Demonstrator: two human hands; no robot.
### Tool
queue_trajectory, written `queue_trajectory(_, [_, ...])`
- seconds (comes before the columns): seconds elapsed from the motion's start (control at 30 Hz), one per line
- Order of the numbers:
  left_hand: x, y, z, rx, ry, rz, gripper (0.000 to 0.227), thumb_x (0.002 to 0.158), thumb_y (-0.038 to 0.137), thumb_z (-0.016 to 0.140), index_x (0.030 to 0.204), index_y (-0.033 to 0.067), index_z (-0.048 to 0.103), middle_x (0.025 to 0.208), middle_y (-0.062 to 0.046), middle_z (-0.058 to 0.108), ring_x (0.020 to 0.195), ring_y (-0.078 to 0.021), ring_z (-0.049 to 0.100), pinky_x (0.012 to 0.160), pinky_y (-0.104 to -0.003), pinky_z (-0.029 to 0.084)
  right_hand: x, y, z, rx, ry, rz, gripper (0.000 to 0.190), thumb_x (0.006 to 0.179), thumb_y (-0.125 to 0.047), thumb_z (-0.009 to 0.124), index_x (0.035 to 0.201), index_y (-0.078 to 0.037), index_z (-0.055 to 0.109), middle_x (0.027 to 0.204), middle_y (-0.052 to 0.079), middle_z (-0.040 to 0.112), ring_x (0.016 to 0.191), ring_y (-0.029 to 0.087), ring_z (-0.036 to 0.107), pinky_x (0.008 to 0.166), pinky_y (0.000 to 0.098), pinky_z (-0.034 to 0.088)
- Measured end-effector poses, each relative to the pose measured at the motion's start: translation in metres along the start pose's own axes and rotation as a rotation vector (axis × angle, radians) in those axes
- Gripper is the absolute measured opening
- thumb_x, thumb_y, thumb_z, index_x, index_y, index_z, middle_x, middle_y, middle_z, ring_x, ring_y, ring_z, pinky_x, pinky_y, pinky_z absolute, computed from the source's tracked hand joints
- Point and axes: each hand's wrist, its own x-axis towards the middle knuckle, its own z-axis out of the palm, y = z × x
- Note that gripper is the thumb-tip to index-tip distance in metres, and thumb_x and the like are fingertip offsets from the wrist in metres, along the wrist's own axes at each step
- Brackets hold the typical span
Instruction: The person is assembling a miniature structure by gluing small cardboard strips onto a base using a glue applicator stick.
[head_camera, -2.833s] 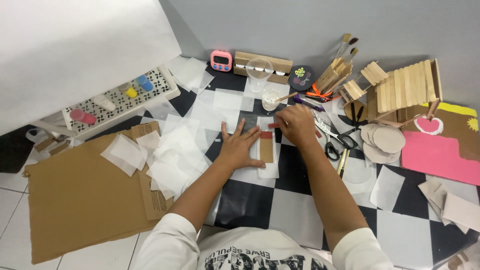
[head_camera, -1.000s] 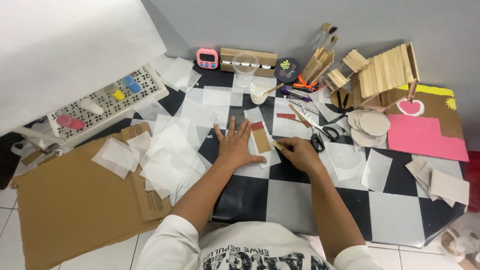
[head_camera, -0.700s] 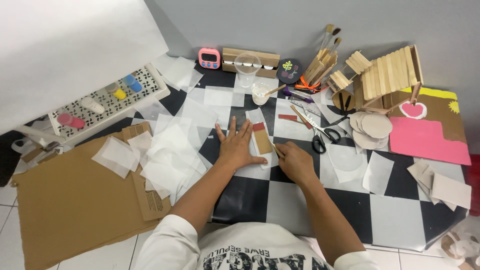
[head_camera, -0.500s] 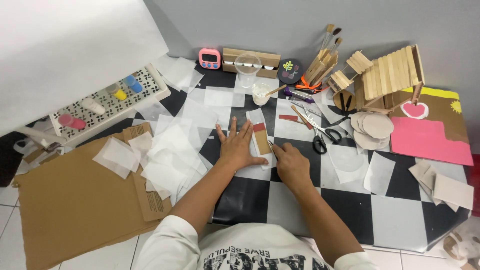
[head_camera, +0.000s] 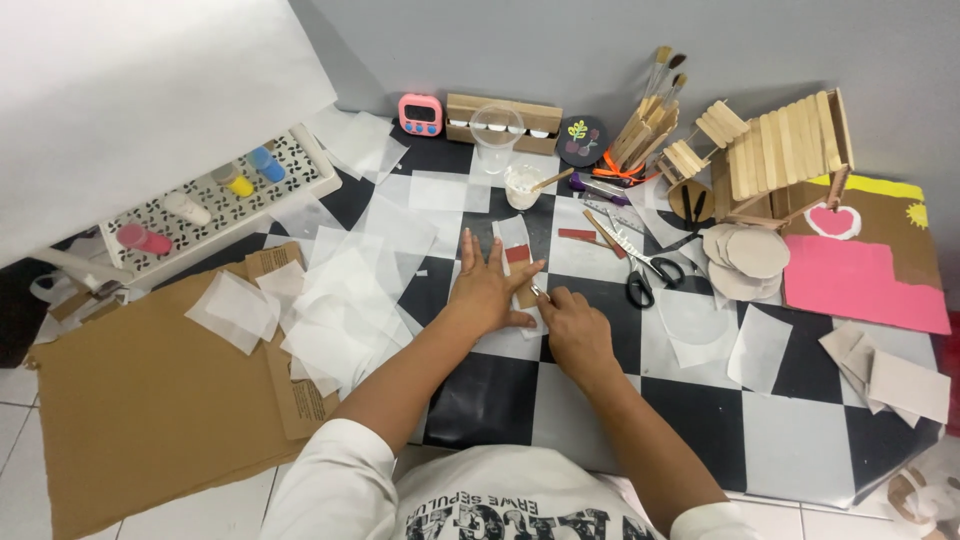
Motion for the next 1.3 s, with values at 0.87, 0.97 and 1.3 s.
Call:
queue_trajectory(0.87, [-0.016,-0.012,-0.013,-0.027,-0.038,0.054,0.084,0.078,0.076,0.060,0.150,0.0357,0.047,0.164,-0.024,0.027,0.150,-0.0566,0.011,0.116,-0.069,-0.018,0.057,0.035,0.027,0.298,-0.428,0.083,0.045,0.102,-0.023,0.048,0.141,-0.040,0.060,0.159,0.001,0.041,0.148,0.030,0.031,0.113,0.0492,0.025])
queue_trajectory(0.97, [-0.015,-0.012,-0.013,-0.014,-0.040,0.061,0.084,0.078,0.077,0.059,0.150,0.0357,0.047,0.164,-0.023,0.027,0.150,-0.0561,0.012,0.116,-0.068,-0.018,0.060,0.037,0.029,0.288,-0.439,0.052,0.046,0.101,-0.021,0.047,0.141,-0.041,0.059,0.157,0.001,0.042,0.148,0.031,0.031,0.112,0.0496,0.025])
queue_trajectory(1.3, [-0.016,-0.012,-0.018,0.009,-0.040,0.070,0.086,0.076,0.080,0.059,0.149,0.0348,0.049,0.165,-0.021,0.026,0.150,-0.0544,0.013,0.117,-0.066,-0.018,0.073,0.047,0.054,0.268,-0.297,-0.080,0.029,0.096,-0.029,0.060,0.120,-0.043,0.070,0.143,-0.006,0.057,0.140,0.025,0.042,0.108,0.0502,0.030])
